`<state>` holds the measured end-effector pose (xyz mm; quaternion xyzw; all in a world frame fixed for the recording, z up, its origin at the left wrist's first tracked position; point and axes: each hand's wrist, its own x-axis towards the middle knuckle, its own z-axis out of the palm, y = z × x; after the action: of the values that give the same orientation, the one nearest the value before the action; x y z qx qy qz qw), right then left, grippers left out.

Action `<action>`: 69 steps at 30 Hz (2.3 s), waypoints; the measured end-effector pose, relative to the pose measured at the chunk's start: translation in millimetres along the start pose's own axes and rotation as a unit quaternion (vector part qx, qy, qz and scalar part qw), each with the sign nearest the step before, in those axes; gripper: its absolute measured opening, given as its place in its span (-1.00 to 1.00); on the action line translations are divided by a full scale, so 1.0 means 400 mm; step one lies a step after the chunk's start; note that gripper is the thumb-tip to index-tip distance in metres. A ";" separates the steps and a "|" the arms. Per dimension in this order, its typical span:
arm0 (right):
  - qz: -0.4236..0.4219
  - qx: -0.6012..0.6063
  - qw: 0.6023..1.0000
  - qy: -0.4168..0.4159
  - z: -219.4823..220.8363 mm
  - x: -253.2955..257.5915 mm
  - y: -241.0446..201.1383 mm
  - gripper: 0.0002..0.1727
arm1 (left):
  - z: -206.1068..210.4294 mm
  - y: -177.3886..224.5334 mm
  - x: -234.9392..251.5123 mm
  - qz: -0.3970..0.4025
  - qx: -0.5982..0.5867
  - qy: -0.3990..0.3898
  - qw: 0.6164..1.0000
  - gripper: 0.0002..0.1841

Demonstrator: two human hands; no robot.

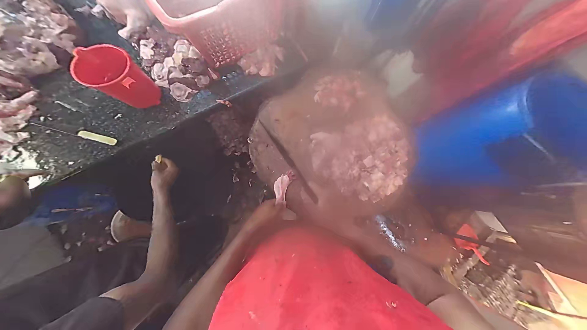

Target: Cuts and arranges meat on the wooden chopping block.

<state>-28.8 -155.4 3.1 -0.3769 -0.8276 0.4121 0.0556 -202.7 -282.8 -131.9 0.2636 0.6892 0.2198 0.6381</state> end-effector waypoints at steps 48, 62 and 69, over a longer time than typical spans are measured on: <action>0.166 0.058 0.955 -0.240 0.130 0.011 0.169 -0.26 | -0.044 0.003 0.011 0.101 -0.181 0.205 0.957 -0.72; 0.282 0.021 0.946 -0.158 0.063 -0.125 0.262 -0.42 | -0.176 -0.257 0.096 -0.150 0.085 0.063 0.983 -0.61; 0.211 -0.030 0.950 -0.229 0.068 -0.131 0.295 -0.38 | -0.309 -0.073 0.071 -0.046 0.091 0.271 0.957 -0.51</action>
<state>65.6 -163.7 -88.7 -0.4404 -0.7314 0.4649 -0.2346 -329.6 -282.8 -161.3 0.2191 0.8647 0.1896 0.4103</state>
